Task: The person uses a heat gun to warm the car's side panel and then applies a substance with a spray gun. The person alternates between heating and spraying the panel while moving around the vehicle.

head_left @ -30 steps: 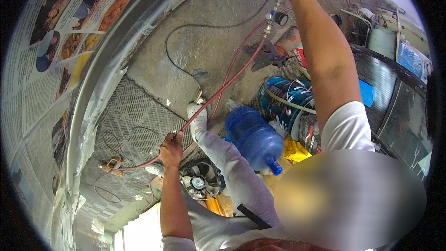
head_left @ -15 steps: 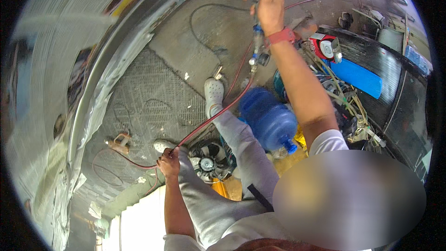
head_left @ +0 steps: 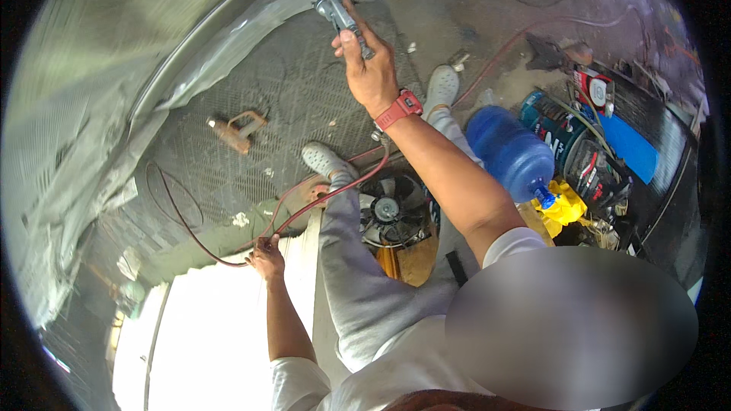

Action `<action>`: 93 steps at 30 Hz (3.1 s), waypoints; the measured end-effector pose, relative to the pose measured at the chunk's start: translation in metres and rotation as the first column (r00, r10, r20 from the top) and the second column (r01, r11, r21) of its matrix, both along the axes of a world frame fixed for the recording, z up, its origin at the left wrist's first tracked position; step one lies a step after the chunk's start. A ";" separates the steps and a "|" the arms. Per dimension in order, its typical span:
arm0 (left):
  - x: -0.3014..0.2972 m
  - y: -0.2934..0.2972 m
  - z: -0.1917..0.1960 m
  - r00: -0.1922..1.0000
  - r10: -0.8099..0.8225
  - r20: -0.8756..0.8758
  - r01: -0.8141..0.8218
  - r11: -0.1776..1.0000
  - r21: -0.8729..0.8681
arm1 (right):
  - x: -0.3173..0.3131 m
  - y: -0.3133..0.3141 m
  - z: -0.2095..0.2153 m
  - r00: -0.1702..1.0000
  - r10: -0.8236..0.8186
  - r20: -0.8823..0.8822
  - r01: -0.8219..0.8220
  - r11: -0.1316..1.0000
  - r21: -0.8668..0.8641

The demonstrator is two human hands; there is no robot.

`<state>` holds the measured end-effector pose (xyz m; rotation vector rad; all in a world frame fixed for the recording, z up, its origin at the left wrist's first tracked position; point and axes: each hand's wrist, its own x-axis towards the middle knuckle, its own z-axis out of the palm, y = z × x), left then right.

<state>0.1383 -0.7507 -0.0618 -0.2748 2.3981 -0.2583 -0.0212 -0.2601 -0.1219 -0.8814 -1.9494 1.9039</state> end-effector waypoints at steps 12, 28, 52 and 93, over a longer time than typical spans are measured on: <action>0.008 -0.222 0.048 0.992 0.075 -0.105 -0.080 0.995 -0.052 | -0.066 -0.287 0.010 0.968 0.244 -0.064 -0.247 0.968 -0.046; 0.007 -0.232 0.050 0.994 0.093 -0.061 -0.096 0.994 -0.043 | -0.078 -0.277 0.030 0.985 0.143 -0.097 -0.165 0.939 -0.300; 0.006 0.288 -0.081 0.944 -0.261 0.200 0.185 0.925 0.333 | 0.059 0.382 0.010 0.941 -0.338 0.025 0.330 0.931 0.157; -0.022 0.435 -0.075 0.925 -0.302 0.229 0.223 0.922 0.317 | 0.065 0.539 0.040 0.878 -0.437 0.197 0.397 0.893 0.213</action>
